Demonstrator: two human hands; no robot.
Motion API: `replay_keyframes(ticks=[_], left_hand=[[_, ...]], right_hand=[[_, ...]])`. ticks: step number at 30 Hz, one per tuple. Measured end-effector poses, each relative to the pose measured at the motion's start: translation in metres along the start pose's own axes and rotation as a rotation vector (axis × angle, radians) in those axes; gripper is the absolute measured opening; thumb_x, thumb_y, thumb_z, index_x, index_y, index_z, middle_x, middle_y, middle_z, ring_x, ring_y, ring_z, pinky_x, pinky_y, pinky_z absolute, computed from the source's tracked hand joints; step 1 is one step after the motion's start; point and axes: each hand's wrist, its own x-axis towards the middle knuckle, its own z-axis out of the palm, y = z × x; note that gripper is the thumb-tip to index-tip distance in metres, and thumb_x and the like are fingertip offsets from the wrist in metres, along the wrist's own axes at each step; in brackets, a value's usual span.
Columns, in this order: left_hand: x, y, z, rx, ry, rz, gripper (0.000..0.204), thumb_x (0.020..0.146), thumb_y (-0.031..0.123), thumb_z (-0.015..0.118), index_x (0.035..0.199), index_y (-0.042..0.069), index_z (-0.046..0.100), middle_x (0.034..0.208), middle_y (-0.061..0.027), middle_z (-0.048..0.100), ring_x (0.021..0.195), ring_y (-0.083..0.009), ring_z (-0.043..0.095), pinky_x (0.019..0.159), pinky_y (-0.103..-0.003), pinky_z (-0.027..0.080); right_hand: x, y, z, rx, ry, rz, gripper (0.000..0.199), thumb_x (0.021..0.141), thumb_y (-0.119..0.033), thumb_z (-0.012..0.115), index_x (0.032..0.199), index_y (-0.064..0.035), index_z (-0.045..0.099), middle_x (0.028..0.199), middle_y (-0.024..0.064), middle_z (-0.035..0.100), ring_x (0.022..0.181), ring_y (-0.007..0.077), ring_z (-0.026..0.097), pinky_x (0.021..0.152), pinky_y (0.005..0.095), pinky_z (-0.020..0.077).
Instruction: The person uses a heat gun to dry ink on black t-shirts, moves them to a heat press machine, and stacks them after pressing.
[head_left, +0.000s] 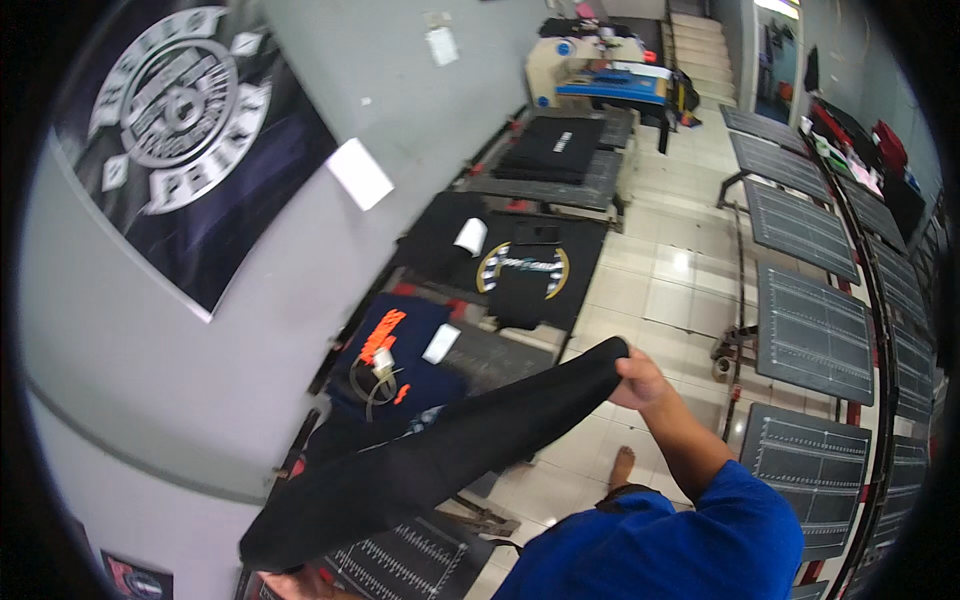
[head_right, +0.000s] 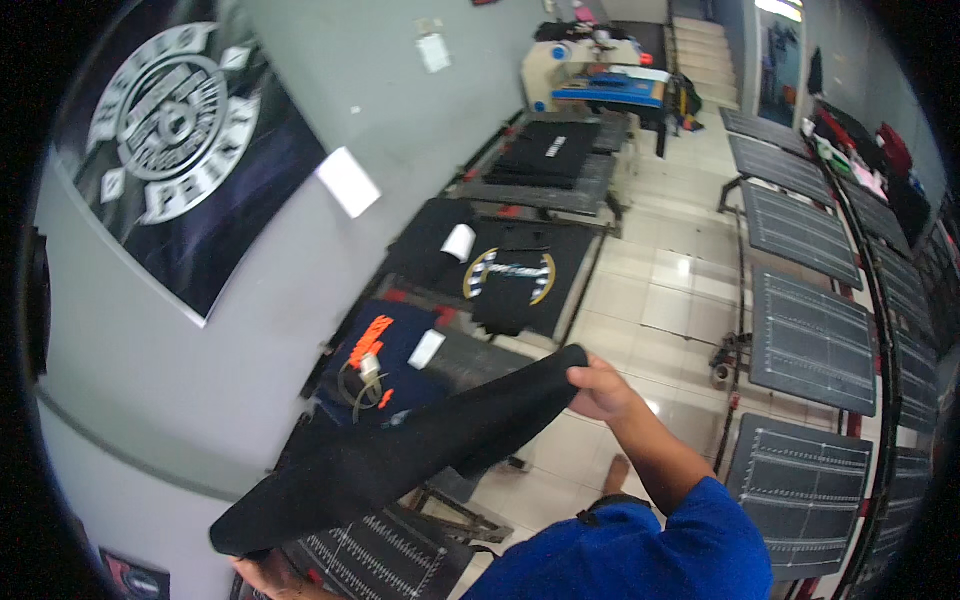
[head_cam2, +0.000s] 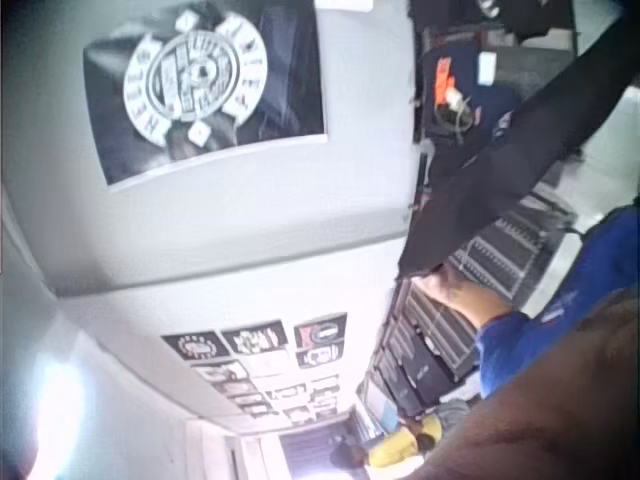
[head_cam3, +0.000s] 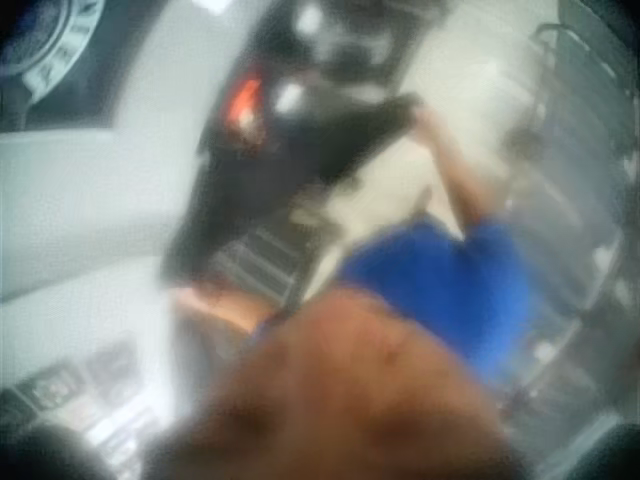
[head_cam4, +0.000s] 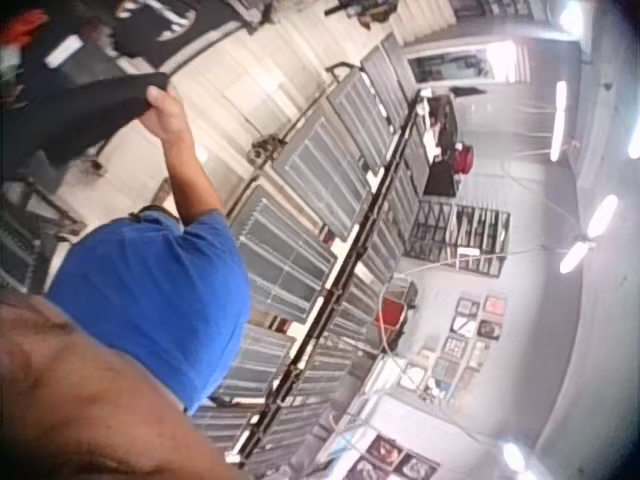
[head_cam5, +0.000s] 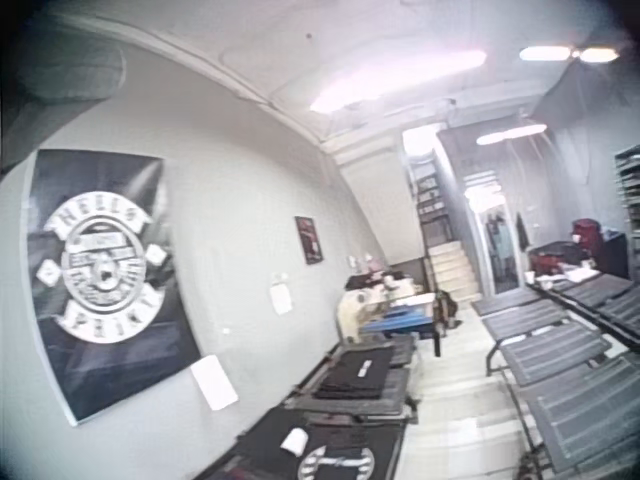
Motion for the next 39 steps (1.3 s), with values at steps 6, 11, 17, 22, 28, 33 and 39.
replay_keyframes(ticks=[6,11,17,22,28,33,39], left_hand=[[0.006,-0.135,0.282,-0.222,-0.223,-0.308,0.053,0.088,0.029,0.066,0.129,0.002,0.046,0.127,-0.0154,0.054,0.114,-0.0288,0.055,0.100,-0.046,0.044],[0.012,-0.228,0.475,0.039,-0.693,-0.488,0.040,0.088,0.019,0.067,0.119,-0.004,0.056,0.116,-0.0116,0.063,0.107,-0.0215,0.059,0.094,-0.035,0.046],[0.038,-0.348,0.643,0.016,-0.963,-0.651,0.063,0.082,0.022,0.073,0.132,0.000,0.043,0.124,-0.0093,0.056,0.117,-0.0243,0.054,0.098,-0.037,0.044],[0.050,-0.429,0.842,-0.375,-0.956,-0.777,0.051,0.079,0.019,0.075,0.119,-0.004,0.052,0.112,-0.0123,0.062,0.102,-0.0228,0.061,0.093,-0.038,0.048],[0.065,-0.528,1.085,-0.454,-1.268,-0.892,0.054,0.079,0.014,0.073,0.124,-0.003,0.051,0.114,-0.0115,0.062,0.105,-0.0223,0.060,0.095,-0.035,0.046],[0.062,-0.574,1.261,-0.553,-1.371,-0.790,0.069,0.078,0.005,0.070,0.138,-0.001,0.037,0.132,-0.0113,0.052,0.123,-0.0223,0.050,0.106,-0.036,0.037],[0.052,-0.617,1.464,-0.615,-1.306,-0.737,0.069,0.085,0.004,0.058,0.146,-0.002,0.026,0.141,-0.0152,0.044,0.128,-0.0248,0.046,0.109,-0.037,0.034]], right_hand=[[-0.076,-0.182,-0.107,-0.304,0.356,-0.235,0.033,0.086,-0.017,0.066,0.112,0.0020,0.059,0.108,0.0149,0.066,0.097,0.0228,0.064,0.088,0.0368,0.0503],[-0.089,-0.287,-0.134,-0.517,0.746,-0.478,0.019,0.086,-0.014,0.065,0.097,0.0011,0.066,0.094,0.0092,0.068,0.089,0.0193,0.064,0.084,0.0322,0.0499],[-0.103,-0.371,-0.219,-0.447,1.151,-0.706,0.016,0.084,-0.015,0.067,0.089,0.0005,0.066,0.085,0.0050,0.068,0.077,0.0139,0.062,0.073,0.0279,0.0494],[-0.117,-0.479,-0.292,-0.751,1.308,-0.545,0.022,0.084,-0.016,0.068,0.098,-0.0002,0.062,0.088,0.0061,0.066,0.075,0.0153,0.063,0.068,0.0286,0.0505],[-0.087,-0.586,-0.349,-0.793,1.635,-0.717,0.021,0.084,-0.014,0.067,0.098,0.0000,0.060,0.086,0.0067,0.065,0.075,0.0168,0.063,0.069,0.0292,0.0512],[-0.066,-0.668,-0.421,-0.788,1.564,-1.029,0.040,0.079,-0.018,0.069,0.110,0.0018,0.055,0.098,0.0092,0.064,0.088,0.0197,0.063,0.081,0.0318,0.0498],[-0.014,-0.825,-0.513,-0.927,1.524,-1.113,0.052,0.079,-0.023,0.069,0.119,0.0040,0.050,0.107,0.0125,0.062,0.097,0.0221,0.061,0.088,0.0329,0.0474]])
